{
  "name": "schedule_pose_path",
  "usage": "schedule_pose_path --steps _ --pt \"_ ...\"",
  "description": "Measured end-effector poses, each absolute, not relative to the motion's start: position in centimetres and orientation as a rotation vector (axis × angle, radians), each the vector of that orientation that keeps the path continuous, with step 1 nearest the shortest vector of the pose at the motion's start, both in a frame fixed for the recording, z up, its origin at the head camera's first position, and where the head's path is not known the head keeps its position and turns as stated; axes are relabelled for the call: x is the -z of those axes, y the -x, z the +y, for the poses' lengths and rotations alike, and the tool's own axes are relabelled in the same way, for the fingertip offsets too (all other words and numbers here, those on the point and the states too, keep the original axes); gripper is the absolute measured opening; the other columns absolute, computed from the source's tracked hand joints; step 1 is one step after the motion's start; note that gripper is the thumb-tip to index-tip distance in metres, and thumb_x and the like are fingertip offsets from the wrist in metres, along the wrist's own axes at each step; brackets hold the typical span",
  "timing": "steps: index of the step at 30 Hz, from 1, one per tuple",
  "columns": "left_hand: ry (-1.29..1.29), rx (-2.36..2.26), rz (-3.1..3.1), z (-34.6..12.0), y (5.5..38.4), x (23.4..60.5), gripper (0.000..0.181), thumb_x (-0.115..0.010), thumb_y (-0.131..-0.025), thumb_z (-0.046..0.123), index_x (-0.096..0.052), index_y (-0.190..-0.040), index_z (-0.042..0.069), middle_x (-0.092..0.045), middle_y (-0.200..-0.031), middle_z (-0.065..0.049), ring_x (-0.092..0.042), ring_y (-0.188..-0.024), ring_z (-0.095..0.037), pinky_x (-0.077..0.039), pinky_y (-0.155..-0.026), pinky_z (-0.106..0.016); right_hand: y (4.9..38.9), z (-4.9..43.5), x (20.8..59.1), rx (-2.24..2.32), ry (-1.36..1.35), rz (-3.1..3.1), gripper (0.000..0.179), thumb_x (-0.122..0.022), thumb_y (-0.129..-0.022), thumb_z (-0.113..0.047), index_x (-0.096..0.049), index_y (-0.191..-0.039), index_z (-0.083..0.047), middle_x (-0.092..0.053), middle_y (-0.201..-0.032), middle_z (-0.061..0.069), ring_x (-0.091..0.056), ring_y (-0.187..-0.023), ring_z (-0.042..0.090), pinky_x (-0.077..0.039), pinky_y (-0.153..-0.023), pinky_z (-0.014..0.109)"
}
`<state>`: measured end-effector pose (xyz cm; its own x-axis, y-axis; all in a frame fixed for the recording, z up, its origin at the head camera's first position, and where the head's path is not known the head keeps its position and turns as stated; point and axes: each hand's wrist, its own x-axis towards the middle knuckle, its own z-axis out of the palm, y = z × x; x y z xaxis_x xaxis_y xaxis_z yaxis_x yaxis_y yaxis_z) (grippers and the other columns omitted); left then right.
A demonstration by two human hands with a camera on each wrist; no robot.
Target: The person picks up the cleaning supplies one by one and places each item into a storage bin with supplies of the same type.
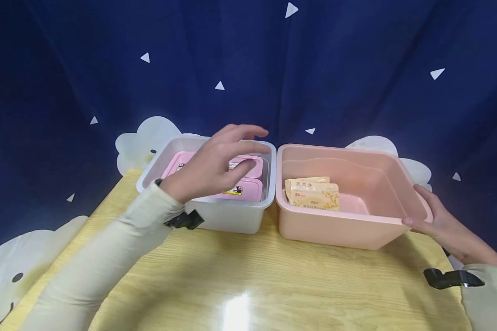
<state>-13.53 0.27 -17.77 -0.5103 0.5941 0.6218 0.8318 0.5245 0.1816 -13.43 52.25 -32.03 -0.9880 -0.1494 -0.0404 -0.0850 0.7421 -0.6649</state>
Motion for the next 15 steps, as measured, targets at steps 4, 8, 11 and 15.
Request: schedule_pose_path --steps 4,8,11,15 --pt "1.080 0.667 -2.294 -4.6 12.2 20.8 0.032 -0.059 -0.089 0.006 -0.071 -0.118 0.014 -0.062 -0.136 -0.008 -0.056 -0.126 -0.026 -0.044 -0.108 -0.042 14.0 52.5 32.3 1.075 0.201 2.849 0.096 -0.056 -0.100 -0.023 0.021 -0.153 -0.043 0.014 -0.162 0.025 -0.022 -0.114 -0.015 -0.041 -0.068 0.007" --pt "0.943 0.710 -2.372 -8.9 11.2 23.7 0.033 -0.061 -0.090 0.008 -0.069 -0.122 0.010 -0.060 -0.138 -0.009 -0.053 -0.131 -0.027 -0.039 -0.113 -0.045 14.4 52.8 32.6 1.091 0.223 2.832 0.095 -0.055 -0.100 -0.021 0.022 -0.153 -0.040 0.012 -0.161 0.027 -0.024 -0.115 -0.013 -0.043 -0.068 0.010" --pt "0.827 0.770 -2.405 -11.2 10.6 25.4 0.035 -0.063 -0.089 0.008 -0.067 -0.124 0.008 -0.060 -0.137 -0.009 -0.052 -0.131 -0.027 -0.040 -0.112 -0.046 14.6 53.0 32.8 1.087 0.209 2.833 0.094 -0.054 -0.101 -0.022 0.022 -0.153 -0.040 0.013 -0.162 0.026 -0.025 -0.114 -0.013 -0.043 -0.068 0.009" --pt "0.686 0.761 -2.380 -13.4 10.1 27.1 0.038 -0.066 -0.087 0.004 -0.066 -0.125 0.006 -0.061 -0.136 -0.012 -0.054 -0.126 -0.030 -0.042 -0.107 -0.048 14.2 53.3 32.9 1.128 0.139 2.947 0.079 -0.047 -0.105 -0.026 0.012 -0.156 -0.040 0.012 -0.169 0.007 -0.025 -0.121 -0.018 -0.040 -0.083 0.004"
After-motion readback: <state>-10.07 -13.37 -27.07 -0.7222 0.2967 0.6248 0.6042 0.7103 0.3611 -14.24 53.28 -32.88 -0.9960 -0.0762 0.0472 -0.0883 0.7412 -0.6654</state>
